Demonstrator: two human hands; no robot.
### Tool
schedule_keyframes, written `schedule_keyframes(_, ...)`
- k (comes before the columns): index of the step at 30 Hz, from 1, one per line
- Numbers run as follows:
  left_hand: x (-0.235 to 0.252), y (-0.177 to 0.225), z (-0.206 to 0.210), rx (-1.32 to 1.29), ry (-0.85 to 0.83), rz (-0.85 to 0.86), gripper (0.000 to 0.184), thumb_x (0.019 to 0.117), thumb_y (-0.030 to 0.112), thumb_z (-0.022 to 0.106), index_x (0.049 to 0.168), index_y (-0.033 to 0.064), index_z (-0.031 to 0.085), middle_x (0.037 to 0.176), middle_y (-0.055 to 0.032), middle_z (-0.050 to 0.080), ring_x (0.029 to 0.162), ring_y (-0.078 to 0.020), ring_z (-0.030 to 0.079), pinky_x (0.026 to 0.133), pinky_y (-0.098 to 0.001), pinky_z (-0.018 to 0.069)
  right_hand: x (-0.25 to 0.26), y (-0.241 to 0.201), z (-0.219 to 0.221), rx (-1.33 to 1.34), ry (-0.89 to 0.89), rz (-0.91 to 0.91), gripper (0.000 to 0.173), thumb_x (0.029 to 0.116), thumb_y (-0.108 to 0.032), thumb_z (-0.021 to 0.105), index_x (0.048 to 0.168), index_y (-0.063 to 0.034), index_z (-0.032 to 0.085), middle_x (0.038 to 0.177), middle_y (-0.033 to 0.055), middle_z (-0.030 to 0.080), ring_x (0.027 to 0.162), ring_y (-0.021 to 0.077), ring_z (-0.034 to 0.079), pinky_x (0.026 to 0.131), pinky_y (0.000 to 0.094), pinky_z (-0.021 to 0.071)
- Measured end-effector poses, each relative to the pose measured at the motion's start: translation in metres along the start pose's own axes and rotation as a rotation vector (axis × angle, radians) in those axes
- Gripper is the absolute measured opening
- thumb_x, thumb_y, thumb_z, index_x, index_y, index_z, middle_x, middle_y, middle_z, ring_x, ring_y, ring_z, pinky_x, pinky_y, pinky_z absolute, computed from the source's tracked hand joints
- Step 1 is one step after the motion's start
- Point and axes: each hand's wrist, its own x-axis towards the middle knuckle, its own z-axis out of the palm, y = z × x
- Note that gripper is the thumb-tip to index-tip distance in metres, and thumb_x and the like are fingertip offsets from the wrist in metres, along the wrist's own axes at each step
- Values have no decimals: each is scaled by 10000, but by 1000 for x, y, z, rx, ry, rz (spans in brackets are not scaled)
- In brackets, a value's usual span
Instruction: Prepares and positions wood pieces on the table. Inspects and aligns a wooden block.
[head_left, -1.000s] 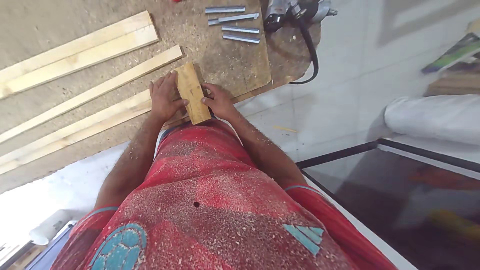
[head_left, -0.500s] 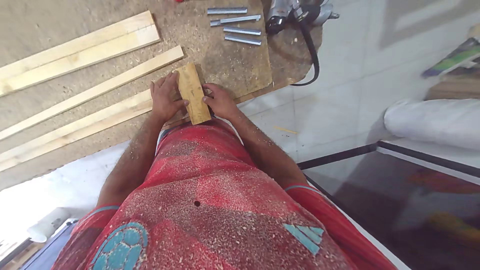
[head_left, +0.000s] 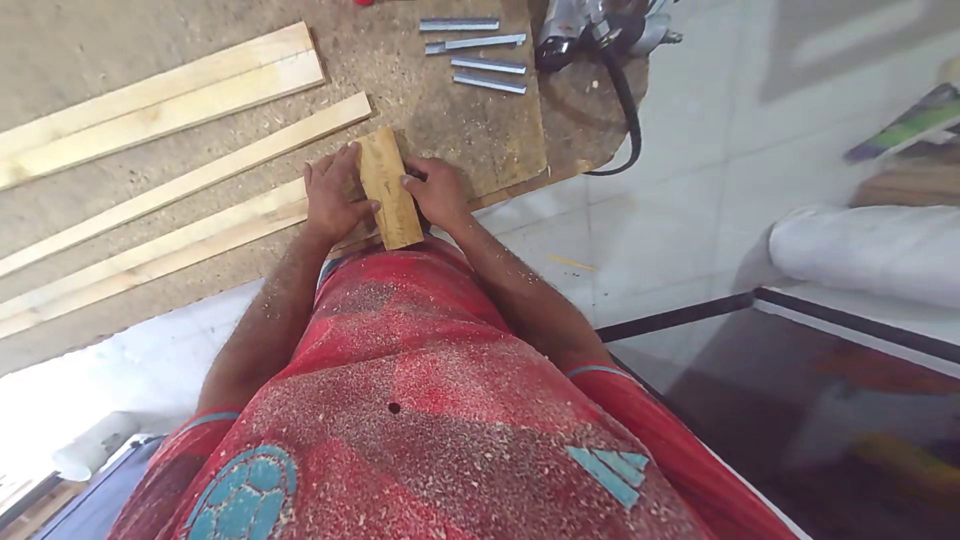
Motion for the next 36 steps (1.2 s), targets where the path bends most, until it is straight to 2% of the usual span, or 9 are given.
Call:
schedule_keyframes(7,0,2,0,13,-8,-8,993,778,511,847,1601,212,380,1602,-38,457,1511,-322,357,1226,-715,60,1,-2,0,45,27,10,341,995,-287,650,1304,-156,712,1217,59,714,1146,158,669,1020,401,544)
schedule_keyframes(15,0,2,1,15,7,-6,985,774,499,848,1596,209,390,1595,-40,465,1502,-326,370,1225,-714,78,1,1,1,71,47,0,332,987,-290,660,1289,-170,729,1223,47,717,1170,149,660,1037,392,535)
schedule_keyframes(16,0,3,1,15,7,-8,988,770,498,850,1596,211,390,1592,-36,468,1500,-325,370,1226,-712,83,1,0,1,80,51,-1,340,984,-285,661,1300,-173,723,1222,42,721,1164,146,665,1033,397,540)
schedule_keyframes(19,-1,2,1,0,21,-4,985,765,491,855,1591,209,399,1579,-38,482,1493,-326,376,1227,-704,87,3,-2,5,73,26,-27,444,998,-274,634,1430,-171,628,1229,54,725,1116,156,690,1003,416,560)
schedule_keyframes(21,-1,0,2,-9,22,4,991,763,495,857,1593,210,397,1575,-44,484,1492,-323,376,1230,-697,78,5,-3,4,63,7,-24,458,1004,-279,626,1449,-174,610,1226,62,723,1105,168,694,995,429,562)
schedule_keyframes(27,0,-4,4,-1,20,7,1005,763,538,847,1596,211,389,1583,-63,471,1498,-324,370,1236,-697,64,8,0,-2,82,-11,-54,420,1010,-296,632,1412,-175,647,1234,54,721,1127,158,682,1020,416,543)
schedule_keyframes(31,0,-10,8,-6,38,15,1015,747,549,856,1594,236,391,1580,-44,475,1499,-306,373,1243,-690,68,9,4,-3,67,-35,-63,412,1017,-325,620,1406,-193,657,1279,40,706,1193,157,653,1059,424,516)
schedule_keyframes(36,1,-10,7,-16,21,-2,1029,740,550,858,1602,257,379,1589,-31,464,1511,-302,350,1244,-681,59,11,10,0,83,-14,-93,394,1018,-331,614,1381,-191,678,1244,28,719,1170,140,660,1044,405,525)
